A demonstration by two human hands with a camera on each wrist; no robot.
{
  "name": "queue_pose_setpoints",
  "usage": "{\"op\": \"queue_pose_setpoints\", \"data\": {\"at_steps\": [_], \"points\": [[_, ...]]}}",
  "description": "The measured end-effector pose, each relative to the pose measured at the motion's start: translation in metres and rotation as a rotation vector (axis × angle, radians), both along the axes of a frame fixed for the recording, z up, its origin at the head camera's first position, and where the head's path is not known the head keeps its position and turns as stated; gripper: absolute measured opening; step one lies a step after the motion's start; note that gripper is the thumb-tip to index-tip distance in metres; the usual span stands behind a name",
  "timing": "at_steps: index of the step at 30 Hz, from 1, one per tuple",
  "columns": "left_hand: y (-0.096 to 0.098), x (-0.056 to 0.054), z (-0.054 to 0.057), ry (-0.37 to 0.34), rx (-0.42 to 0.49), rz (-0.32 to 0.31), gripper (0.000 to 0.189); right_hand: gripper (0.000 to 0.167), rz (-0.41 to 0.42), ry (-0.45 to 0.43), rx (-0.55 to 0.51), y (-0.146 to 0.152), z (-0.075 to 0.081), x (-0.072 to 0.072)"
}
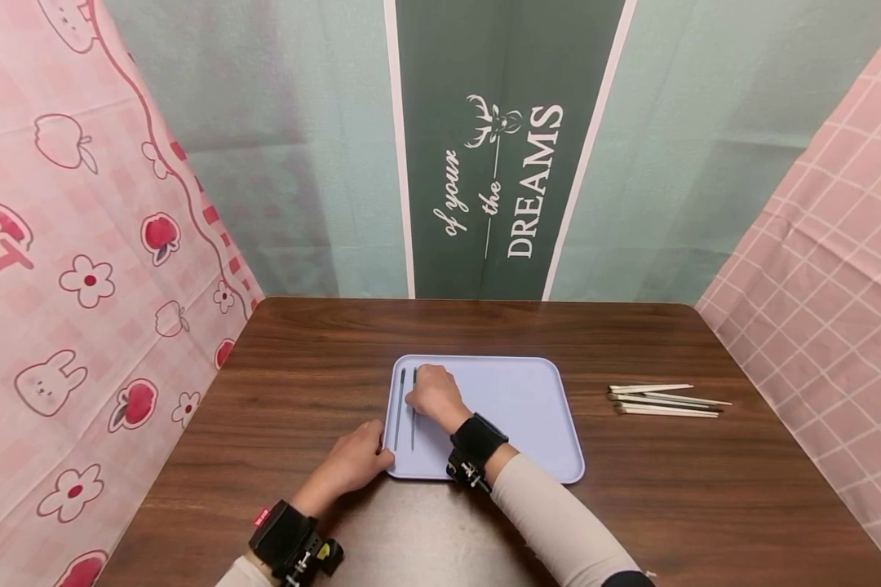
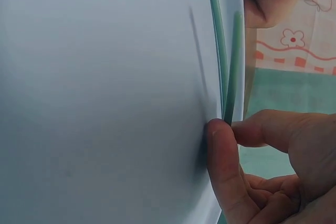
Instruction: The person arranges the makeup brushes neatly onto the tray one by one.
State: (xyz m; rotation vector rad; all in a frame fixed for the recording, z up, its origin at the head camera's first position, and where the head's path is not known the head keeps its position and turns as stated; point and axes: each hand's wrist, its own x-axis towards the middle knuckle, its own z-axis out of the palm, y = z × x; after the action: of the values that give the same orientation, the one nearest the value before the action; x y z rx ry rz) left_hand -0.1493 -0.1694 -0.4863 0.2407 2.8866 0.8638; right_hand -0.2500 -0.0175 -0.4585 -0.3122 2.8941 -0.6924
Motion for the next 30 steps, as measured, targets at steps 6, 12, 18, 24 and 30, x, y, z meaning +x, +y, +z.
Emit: {"op": "queue_pose_setpoints", "data": {"at_steps": [6,12,18,24,30], "points": [[0.0001,0.001,0.0007,0.003,-0.003,-0.002,0.016,0.036,0.005,0.004,0.01,-0.0002,-0.0014,-0.0007],[0.0005,0.0011,0.0012,0.005,-0.003,-0.005,0.016,0.034,0.004,-0.004,0.024,-0.0014,-0.0022,-0.0013],[0.0005,0.0002,0.0013,-0.019,0.002,0.001,0.016,0.033,-0.004,-0.01,0.01,-0.0014,-0.0023,-0.0008],[0.0008,0.0004,0.0028,-0.036,0.007,0.009,0.016,0.035,-0.018,-0.021,-0.004,-0.0011,-0.0016,-0.0001],[0.0013,0.0009,0.0038,-0.036,0.006,0.007,0.016,0.035,-0.016,-0.019,-0.002,-0.001,-0.0009,-0.0005]]}}
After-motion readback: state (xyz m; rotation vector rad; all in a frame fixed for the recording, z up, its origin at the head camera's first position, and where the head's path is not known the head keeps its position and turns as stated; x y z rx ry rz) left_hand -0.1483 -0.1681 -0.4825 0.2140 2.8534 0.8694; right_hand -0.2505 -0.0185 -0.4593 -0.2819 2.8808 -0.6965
